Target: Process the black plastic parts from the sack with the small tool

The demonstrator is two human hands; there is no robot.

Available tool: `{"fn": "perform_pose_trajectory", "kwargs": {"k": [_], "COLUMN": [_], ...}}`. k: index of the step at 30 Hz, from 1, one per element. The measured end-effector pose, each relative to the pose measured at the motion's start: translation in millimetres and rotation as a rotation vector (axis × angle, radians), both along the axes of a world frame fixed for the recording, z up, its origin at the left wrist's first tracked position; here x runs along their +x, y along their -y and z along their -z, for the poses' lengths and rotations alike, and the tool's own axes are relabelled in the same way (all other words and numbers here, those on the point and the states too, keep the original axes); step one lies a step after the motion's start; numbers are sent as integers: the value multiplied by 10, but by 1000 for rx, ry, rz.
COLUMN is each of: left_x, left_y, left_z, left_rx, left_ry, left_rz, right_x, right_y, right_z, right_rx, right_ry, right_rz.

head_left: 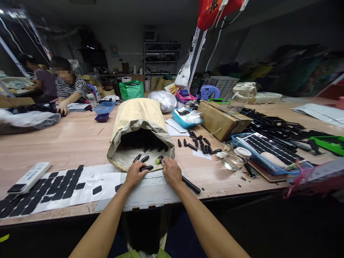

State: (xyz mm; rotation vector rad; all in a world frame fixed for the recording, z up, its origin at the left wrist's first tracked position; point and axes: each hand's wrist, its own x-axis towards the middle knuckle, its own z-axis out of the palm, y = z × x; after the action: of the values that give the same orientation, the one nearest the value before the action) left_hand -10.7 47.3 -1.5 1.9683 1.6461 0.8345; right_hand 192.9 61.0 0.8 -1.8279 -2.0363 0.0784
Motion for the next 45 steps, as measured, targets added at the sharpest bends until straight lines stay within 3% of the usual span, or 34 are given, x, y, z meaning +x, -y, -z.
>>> {"fn": "perform_pose_trajectory", "kwargs": {"k": [7,16,24,30,34,39,45], "left_x": [4,6,9,18,15,-3,-49], "left_y": [5,-7,4,8,4,-11,1], "left_z": [7,31,15,11,28,50,39], "left_rx": [-21,-22,-16,-1,-19,-33,-3], "left_ry": [12,15,20,6,-10,-19,-53], "left_rz": [-18,-27,-22,-38,-47,-22,79], "right_x": [-125,-242,-393,-175,-28,-12,-60], "right_y": [226,322,348,157,39,66,96], "right_z": [-176,-173,-164,-213,-86,136,125], "right_rx": [26,-11,-10,18,-3,90,86], "right_ry": [-362,-384,-305,-247,-49,109,144], "right_rz": [-112,-120,-167,-44,36,29,48]}}
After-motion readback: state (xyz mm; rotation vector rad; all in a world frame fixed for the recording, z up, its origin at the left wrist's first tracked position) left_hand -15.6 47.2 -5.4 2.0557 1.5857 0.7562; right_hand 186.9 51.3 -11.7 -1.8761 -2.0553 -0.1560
